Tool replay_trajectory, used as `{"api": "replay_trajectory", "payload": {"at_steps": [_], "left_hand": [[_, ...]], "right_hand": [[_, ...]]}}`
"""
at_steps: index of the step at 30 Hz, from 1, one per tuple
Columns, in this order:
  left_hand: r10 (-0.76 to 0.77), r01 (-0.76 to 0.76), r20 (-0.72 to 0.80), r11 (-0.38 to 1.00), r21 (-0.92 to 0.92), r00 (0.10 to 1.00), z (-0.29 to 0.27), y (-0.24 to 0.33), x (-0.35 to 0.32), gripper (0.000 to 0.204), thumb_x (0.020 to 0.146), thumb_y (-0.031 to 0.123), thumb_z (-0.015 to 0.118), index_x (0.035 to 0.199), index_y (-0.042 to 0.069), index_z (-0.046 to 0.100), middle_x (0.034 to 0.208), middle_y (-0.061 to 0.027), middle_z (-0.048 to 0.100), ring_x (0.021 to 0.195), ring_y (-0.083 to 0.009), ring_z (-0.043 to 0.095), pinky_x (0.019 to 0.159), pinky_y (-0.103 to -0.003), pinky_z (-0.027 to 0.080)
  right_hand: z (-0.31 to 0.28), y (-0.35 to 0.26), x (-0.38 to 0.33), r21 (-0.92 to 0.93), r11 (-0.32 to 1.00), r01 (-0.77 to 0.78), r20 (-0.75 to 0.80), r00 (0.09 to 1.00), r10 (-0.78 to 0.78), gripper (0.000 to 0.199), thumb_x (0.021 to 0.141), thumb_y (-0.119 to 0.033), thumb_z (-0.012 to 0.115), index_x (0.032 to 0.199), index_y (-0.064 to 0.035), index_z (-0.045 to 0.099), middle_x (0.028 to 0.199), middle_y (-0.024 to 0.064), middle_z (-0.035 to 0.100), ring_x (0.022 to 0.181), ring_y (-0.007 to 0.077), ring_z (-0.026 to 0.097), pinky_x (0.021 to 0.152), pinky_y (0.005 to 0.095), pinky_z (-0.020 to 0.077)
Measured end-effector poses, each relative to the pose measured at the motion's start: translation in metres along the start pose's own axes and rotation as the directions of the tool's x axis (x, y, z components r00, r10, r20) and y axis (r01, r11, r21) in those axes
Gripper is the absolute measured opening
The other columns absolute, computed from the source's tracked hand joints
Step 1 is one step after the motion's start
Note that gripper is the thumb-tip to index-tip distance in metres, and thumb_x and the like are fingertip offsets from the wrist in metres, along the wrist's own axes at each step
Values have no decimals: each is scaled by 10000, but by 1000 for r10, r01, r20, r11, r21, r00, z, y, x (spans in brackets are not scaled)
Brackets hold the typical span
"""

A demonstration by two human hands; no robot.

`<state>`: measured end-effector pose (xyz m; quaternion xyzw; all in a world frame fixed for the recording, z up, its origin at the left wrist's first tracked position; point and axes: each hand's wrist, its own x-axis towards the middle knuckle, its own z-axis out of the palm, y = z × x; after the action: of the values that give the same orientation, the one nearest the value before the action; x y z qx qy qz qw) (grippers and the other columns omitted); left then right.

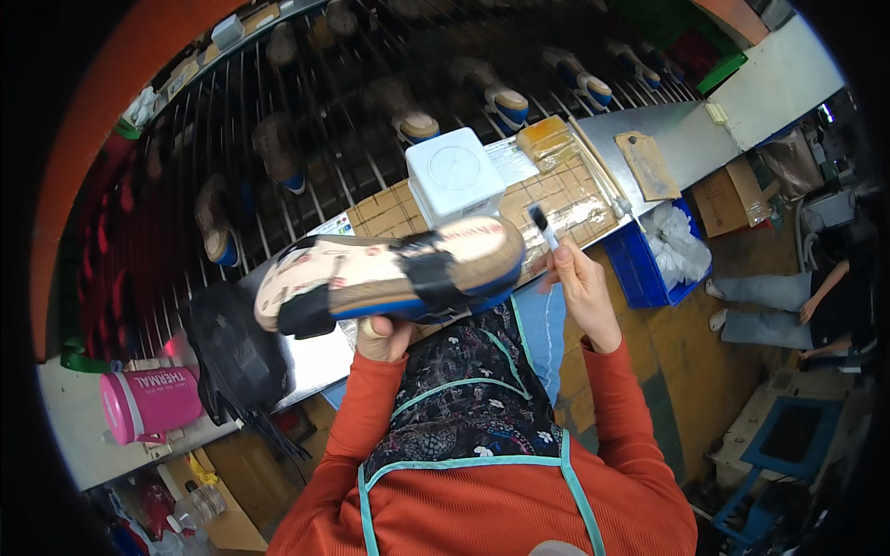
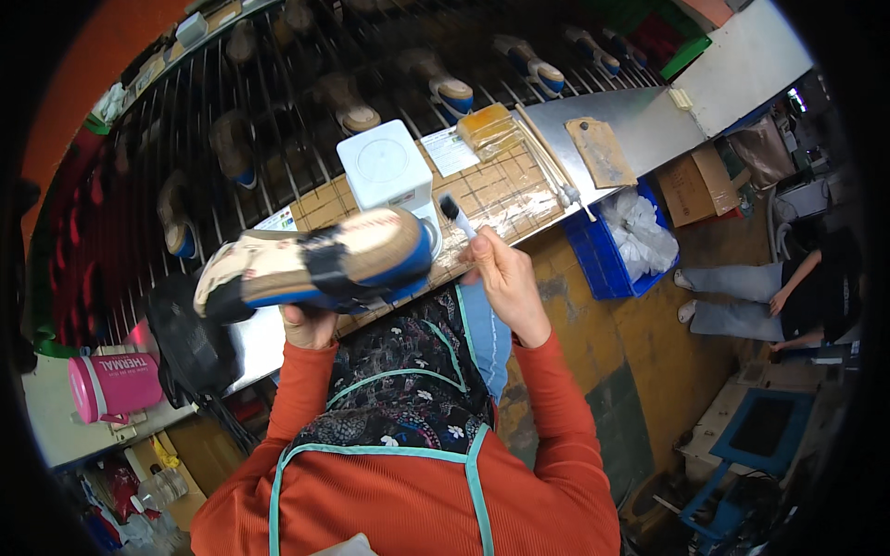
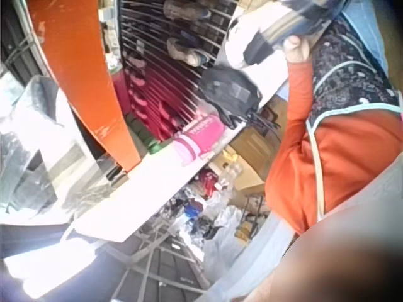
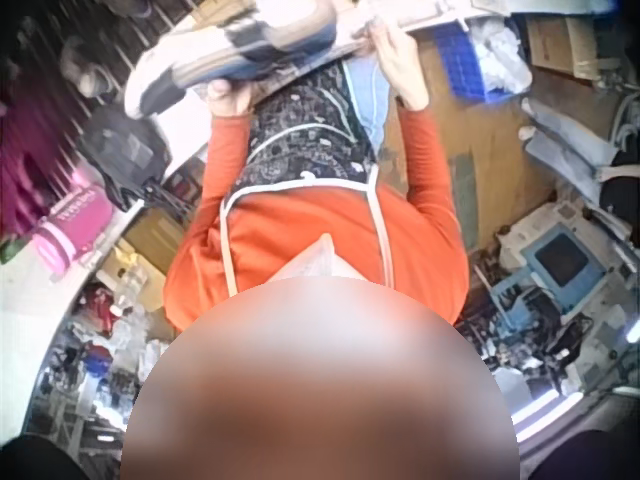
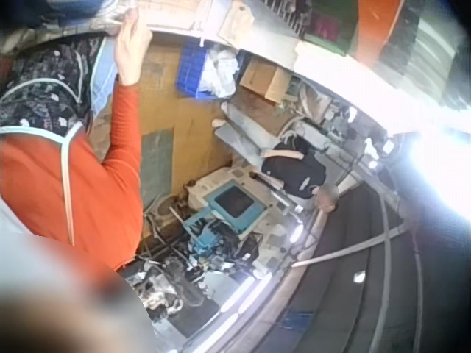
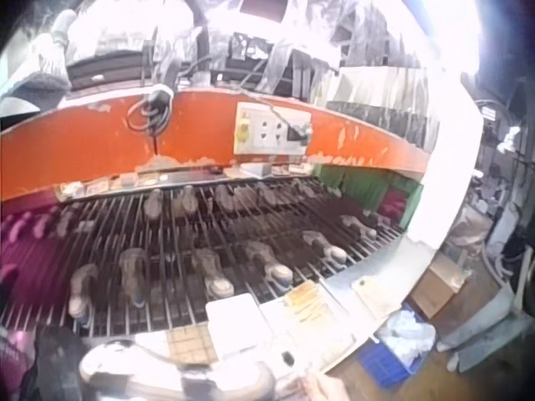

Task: The person retrieves a shoe from a rack and applies a white adhesive to the sole using a small brush. They repeatedly dip the brush into a container and spread the adhesive across the sole, then place the shoe back on the rack. The process is repeated for multiple shoes.

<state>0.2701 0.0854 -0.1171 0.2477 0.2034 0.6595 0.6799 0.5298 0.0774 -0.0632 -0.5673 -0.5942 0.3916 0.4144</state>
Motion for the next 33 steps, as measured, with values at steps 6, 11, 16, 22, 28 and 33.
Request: {"api": "replay_trajectory", "payload": {"at_steps": [6,11,16,22,28,33], "left_hand": [[629,-595,-2,736,323,778,12,65,18,1290,587,569,851,1523,128,80,1471,-140,354,1357,-344,355,1115,-536,331],[680,-632,-75,712,306,730,14,100,20,1305,519,467,917,1506,100,147,1469,-154,352,1361,-353,346,1122,-529,318],[774,-734,22,590,337,633,-7,97,14,984,641,253,890,1448,103,348,1430,-127,440,1333,-307,401,1133,-492,298],[712,-677,-31,678,287,701,-31,86,13,900,668,260,857,1415,50,402,1439,-114,437,1340,-299,395,1153,-479,258],[100,-103,228,995,1,968,-28,106,21,686,908,450,540,1434,54,348,1385,-214,456,1147,-341,559,924,-459,496],[374,-375,145,667,644,916,-17,44,30,635,915,442,567,1413,101,367,1376,-277,441,1084,-398,609,846,-430,577]], "right_hand": [[4,21,5,-692,713,117,-118,955,-271,122,883,-254,657,831,-145,640,755,30,575,653,207,517,692,365,279],[21,29,20,-812,538,225,-55,889,-454,65,809,-216,712,833,-175,667,735,5,544,711,196,527,718,381,287],[33,33,25,-878,400,265,11,844,-536,63,790,-210,721,827,-182,678,764,6,554,738,204,532,754,402,308],[20,33,21,-752,644,140,-40,966,-256,102,857,-229,700,848,-128,698,674,6,593,556,148,494,679,321,327],[5,58,25,129,888,-442,182,890,417,241,941,-282,612,862,-61,667,687,-9,592,629,44,534,539,212,363],[19,37,26,373,877,-303,145,953,267,117,914,-172,665,922,-56,658,785,12,659,705,65,584,632,201,422]]}}
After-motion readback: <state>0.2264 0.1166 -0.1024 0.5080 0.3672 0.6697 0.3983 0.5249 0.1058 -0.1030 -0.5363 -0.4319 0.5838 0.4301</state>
